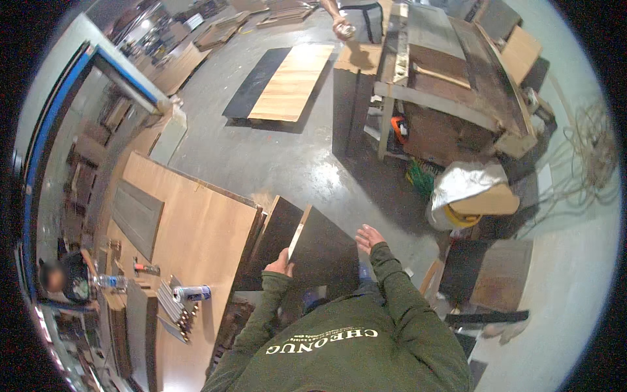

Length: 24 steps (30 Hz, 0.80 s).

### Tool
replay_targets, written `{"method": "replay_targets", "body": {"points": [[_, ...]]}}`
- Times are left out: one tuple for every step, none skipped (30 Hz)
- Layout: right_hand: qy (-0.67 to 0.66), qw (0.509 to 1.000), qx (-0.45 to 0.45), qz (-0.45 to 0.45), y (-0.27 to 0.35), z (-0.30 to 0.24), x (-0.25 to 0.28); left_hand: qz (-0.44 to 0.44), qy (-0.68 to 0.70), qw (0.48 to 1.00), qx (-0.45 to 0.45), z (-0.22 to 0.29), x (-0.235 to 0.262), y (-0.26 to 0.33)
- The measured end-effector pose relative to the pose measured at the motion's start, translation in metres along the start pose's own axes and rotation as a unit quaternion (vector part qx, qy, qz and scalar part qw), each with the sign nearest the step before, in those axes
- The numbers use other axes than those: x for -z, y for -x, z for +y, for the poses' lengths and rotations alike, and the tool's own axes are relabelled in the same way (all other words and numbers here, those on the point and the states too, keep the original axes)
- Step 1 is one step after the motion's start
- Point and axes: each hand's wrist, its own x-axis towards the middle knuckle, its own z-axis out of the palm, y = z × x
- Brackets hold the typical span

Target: The person organizes and stacks wooden door or cabinet panels on a large workbench, then uses a hammer to secure small wooden slats into the grooves of one of the panels.

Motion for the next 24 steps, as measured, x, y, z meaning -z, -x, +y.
{"method": "replay_targets", "body": {"points": [[0.009, 1.0, -0.006, 0.006, -0.001, -0.009, 0.007, 0.026, 0.002, 1.0, 0.012, -0.005, -0.003, 0.001], [0.019, 1.0, -0.011, 0.013, 0.0, -0.013, 0.015, 0.052, 0.004, 0.998, 0.025, -0.01, -0.008, 0.001], [0.033, 0.999, -0.019, 0.017, 0.002, -0.014, 0.02, 0.088, -0.018, 0.994, 0.054, -0.018, -0.018, 0.002], [0.056, 0.998, -0.035, 0.012, 0.002, -0.014, 0.025, 0.061, -0.08, 0.991, 0.093, -0.016, -0.013, -0.005], [0.079, 0.996, -0.051, 0.009, 0.002, -0.014, 0.03, 0.104, -0.114, 0.984, 0.092, -0.011, -0.009, -0.01], [0.099, 0.993, -0.066, 0.005, 0.001, -0.014, 0.032, 0.145, -0.151, 0.974, 0.089, -0.006, -0.002, -0.014], [0.11, 0.991, -0.075, 0.003, 0.001, -0.014, 0.031, 0.167, -0.187, 0.963, 0.101, -0.004, 0.0, -0.016], [0.12, 0.989, -0.083, 0.002, 0.0, -0.014, 0.03, 0.139, -0.185, 0.962, 0.142, 0.0, 0.003, -0.018], [0.126, 0.988, -0.09, 0.001, 0.0, -0.015, 0.028, 0.114, -0.17, 0.962, 0.18, -0.003, -0.002, -0.018], [0.127, 0.987, -0.097, -0.002, -0.003, -0.016, 0.028, 0.089, -0.154, 0.96, 0.215, -0.005, -0.008, -0.018], [0.128, 0.986, -0.103, -0.003, -0.007, -0.016, 0.028, 0.092, -0.149, 0.959, 0.222, -0.007, -0.013, -0.017], [0.124, 0.986, -0.111, 0.0, -0.011, -0.014, 0.031, 0.091, -0.145, 0.959, 0.224, -0.006, -0.017, -0.017], [0.124, 0.986, -0.109, 0.002, -0.016, -0.011, 0.034, 0.09, -0.141, 0.96, 0.224, -0.005, -0.02, -0.016], [0.119, 0.987, -0.109, 0.0, -0.02, -0.008, 0.038, 0.113, -0.144, 0.96, 0.211, -0.002, -0.023, -0.013], [0.112, 0.988, -0.107, -0.004, -0.024, -0.008, 0.039, 0.137, -0.149, 0.959, 0.196, 0.002, -0.023, -0.01], [0.104, 0.989, -0.105, -0.008, -0.027, -0.009, 0.04, 0.161, -0.154, 0.958, 0.181, 0.007, -0.022, -0.009], [0.103, 0.99, -0.1, -0.01, -0.031, -0.011, 0.042, 0.187, -0.163, 0.956, 0.155, 0.013, -0.022, -0.007], [0.101, 0.99, -0.098, -0.011, -0.033, -0.01, 0.044, 0.196, -0.165, 0.953, 0.16, 0.026, -0.017, -0.006], [0.099, 0.99, -0.097, -0.011, -0.03, -0.009, 0.044, 0.198, -0.16, 0.955, 0.152, 0.032, -0.017, -0.002], [0.104, 0.989, -0.101, -0.006, -0.03, -0.006, 0.042, 0.2, -0.156, 0.956, 0.144, 0.036, -0.016, 0.003], [0.11, 0.989, -0.103, 0.003, -0.028, -0.007, 0.039, 0.168, -0.145, 0.962, 0.16, 0.041, -0.011, 0.006], [0.12, 0.987, -0.104, 0.01, -0.027, -0.009, 0.036, 0.138, -0.132, 0.965, 0.177, 0.045, -0.005, 0.007], [0.108, 0.989, -0.105, 0.004, -0.022, -0.011, 0.035, 0.108, -0.118, 0.968, 0.195, 0.049, 0.001, 0.005], [0.113, 0.988, -0.105, 0.004, -0.022, -0.009, 0.037, 0.064, -0.129, 0.969, 0.203, 0.052, 0.006, 0.002]]}}
